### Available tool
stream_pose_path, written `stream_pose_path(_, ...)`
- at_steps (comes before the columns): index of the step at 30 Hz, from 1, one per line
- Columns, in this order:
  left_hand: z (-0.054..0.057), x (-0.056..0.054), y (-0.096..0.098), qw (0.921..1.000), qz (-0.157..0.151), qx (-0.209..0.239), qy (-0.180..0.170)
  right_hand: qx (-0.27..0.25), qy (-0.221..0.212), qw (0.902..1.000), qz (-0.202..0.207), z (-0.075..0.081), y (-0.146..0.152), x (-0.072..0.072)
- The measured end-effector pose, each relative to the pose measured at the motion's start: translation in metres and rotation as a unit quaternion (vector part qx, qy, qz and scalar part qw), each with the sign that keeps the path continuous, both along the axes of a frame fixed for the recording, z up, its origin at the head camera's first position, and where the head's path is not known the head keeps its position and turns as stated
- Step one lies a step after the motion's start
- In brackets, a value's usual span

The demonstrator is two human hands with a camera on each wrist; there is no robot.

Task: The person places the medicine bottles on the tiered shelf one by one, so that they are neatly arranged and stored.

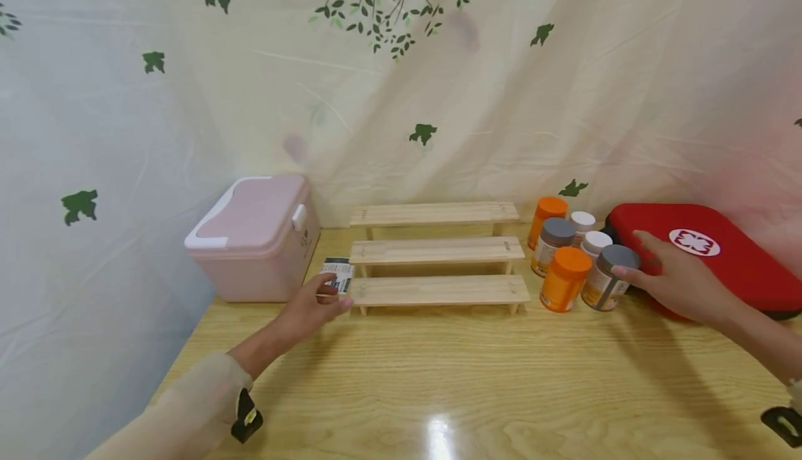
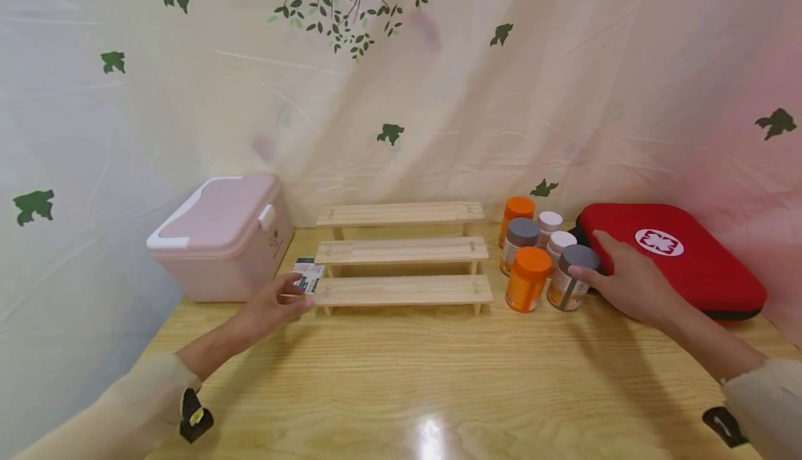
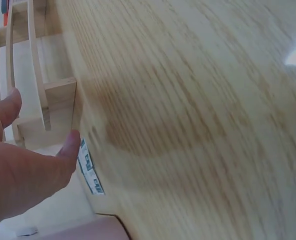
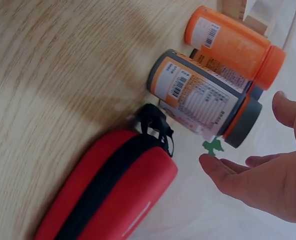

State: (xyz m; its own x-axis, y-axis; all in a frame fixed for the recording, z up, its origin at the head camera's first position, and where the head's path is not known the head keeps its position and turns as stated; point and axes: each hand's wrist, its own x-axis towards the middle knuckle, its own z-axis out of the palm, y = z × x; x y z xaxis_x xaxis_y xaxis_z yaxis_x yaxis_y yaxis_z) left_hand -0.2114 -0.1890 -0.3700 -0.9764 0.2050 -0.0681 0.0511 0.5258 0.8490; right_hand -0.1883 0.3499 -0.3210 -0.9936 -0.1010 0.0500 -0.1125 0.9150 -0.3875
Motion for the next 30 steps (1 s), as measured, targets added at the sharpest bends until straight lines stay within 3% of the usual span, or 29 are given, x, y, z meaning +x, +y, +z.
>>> stream_pose_path(8,-0.013,-0.012,0.005,0.9987,0.001,0.048,-0.019,-0.001,-0.018,0.9997,-0.014,-0.007,0.001,-0.005)
stream_pose_path(13,-0.018,-0.015,0.007,0.9979,-0.015,0.059,-0.021,-0.003,-0.027,0.9995,-0.017,-0.010,0.000,-0.007)
stream_pose_path(22,-0.023,-0.021,0.011,0.9983,-0.013,0.049,-0.029,-0.024,-0.020,0.9994,-0.015,-0.019,-0.002,-0.013)
stream_pose_path(30,-0.025,-0.022,0.016,0.9948,-0.019,0.092,-0.039,-0.050,-0.017,0.9984,-0.019,-0.023,-0.007,-0.014)
